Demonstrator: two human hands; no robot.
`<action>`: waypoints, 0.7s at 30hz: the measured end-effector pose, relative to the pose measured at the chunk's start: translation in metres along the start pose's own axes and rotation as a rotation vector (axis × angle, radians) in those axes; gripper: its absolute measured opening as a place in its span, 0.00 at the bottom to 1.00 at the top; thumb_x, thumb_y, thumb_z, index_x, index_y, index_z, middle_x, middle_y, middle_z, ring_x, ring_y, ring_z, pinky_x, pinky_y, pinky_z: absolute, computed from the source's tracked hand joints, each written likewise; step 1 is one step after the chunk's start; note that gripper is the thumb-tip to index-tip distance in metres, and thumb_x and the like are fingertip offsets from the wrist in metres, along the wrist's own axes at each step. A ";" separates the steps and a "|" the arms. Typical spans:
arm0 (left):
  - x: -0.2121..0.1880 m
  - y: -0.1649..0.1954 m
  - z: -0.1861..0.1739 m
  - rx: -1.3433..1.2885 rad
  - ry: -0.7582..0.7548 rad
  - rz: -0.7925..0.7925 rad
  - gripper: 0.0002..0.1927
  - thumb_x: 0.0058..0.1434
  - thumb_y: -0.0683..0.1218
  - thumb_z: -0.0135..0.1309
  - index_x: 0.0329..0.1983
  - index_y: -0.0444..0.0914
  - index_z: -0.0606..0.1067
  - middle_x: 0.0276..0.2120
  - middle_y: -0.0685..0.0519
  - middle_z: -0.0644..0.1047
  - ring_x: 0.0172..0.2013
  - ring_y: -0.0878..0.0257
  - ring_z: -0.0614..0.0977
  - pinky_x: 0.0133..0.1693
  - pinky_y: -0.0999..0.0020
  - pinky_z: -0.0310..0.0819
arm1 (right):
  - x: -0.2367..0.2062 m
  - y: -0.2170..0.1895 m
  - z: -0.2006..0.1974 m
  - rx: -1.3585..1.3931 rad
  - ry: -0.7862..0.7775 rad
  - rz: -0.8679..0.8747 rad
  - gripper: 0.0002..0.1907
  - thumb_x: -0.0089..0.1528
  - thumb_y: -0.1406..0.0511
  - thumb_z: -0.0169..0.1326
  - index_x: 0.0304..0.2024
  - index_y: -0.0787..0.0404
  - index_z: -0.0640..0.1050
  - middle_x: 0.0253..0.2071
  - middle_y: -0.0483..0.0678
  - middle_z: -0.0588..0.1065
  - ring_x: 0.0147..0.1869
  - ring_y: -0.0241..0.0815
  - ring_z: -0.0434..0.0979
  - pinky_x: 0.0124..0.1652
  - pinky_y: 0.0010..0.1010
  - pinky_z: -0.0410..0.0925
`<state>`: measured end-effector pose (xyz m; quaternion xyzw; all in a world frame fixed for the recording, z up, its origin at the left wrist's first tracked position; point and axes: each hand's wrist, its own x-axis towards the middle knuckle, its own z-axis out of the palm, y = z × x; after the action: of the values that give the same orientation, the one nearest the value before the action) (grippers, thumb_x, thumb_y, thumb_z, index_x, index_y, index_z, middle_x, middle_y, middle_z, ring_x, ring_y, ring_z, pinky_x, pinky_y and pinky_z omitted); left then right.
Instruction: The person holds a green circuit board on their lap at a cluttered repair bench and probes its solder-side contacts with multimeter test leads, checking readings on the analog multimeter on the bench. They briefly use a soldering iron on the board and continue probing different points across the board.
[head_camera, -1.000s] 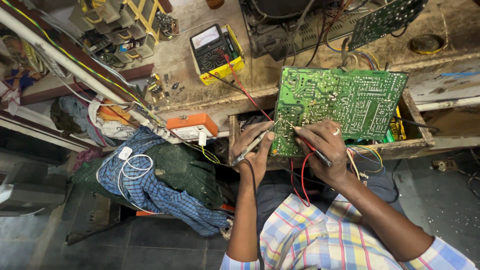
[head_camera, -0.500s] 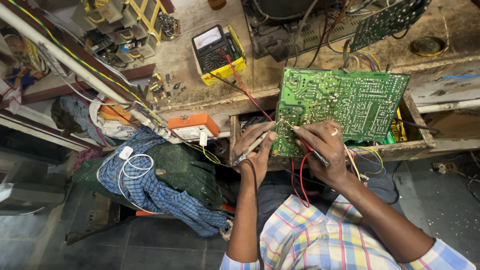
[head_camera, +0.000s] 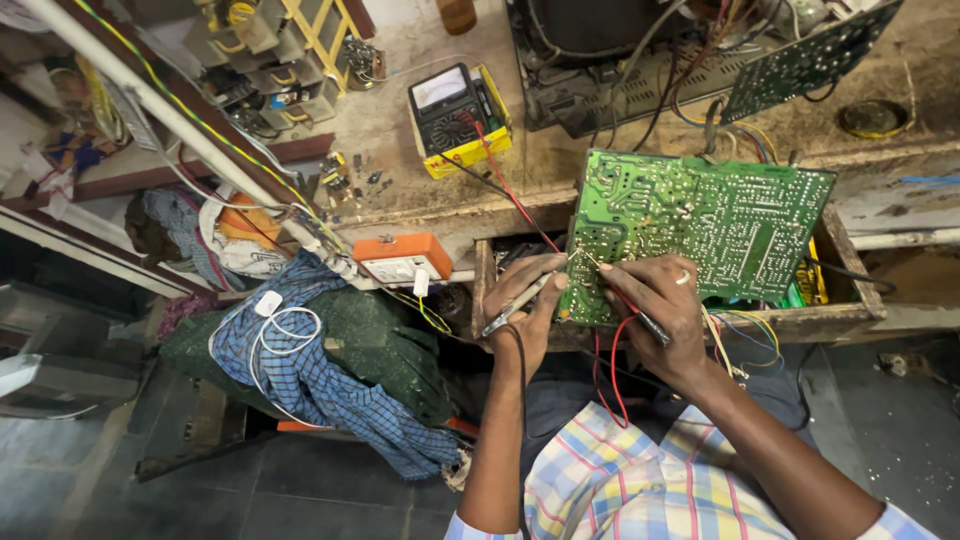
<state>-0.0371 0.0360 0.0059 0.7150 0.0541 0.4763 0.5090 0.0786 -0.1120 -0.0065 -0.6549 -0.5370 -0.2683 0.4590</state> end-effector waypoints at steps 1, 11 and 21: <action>0.000 0.000 0.000 -0.007 0.002 0.004 0.11 0.66 0.44 0.61 0.47 0.32 0.81 0.46 0.47 0.83 0.49 0.58 0.84 0.54 0.65 0.78 | 0.000 0.000 0.000 -0.004 -0.005 0.003 0.19 0.60 0.70 0.62 0.54 0.59 0.79 0.47 0.49 0.78 0.51 0.49 0.77 0.57 0.43 0.61; -0.001 -0.001 0.000 -0.021 0.009 0.003 0.11 0.66 0.44 0.62 0.47 0.32 0.81 0.46 0.47 0.83 0.48 0.58 0.84 0.53 0.66 0.78 | -0.001 0.000 0.001 0.006 -0.003 0.000 0.19 0.60 0.70 0.62 0.54 0.59 0.80 0.47 0.49 0.78 0.51 0.48 0.77 0.57 0.43 0.61; -0.002 -0.001 0.000 -0.022 0.002 -0.033 0.12 0.66 0.45 0.62 0.48 0.32 0.81 0.47 0.48 0.83 0.49 0.59 0.84 0.54 0.66 0.77 | 0.000 -0.001 -0.002 0.028 -0.002 0.004 0.18 0.60 0.71 0.62 0.53 0.61 0.79 0.47 0.50 0.78 0.50 0.49 0.77 0.57 0.43 0.61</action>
<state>-0.0380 0.0357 0.0035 0.7079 0.0610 0.4689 0.5247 0.0779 -0.1140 -0.0051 -0.6499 -0.5397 -0.2593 0.4681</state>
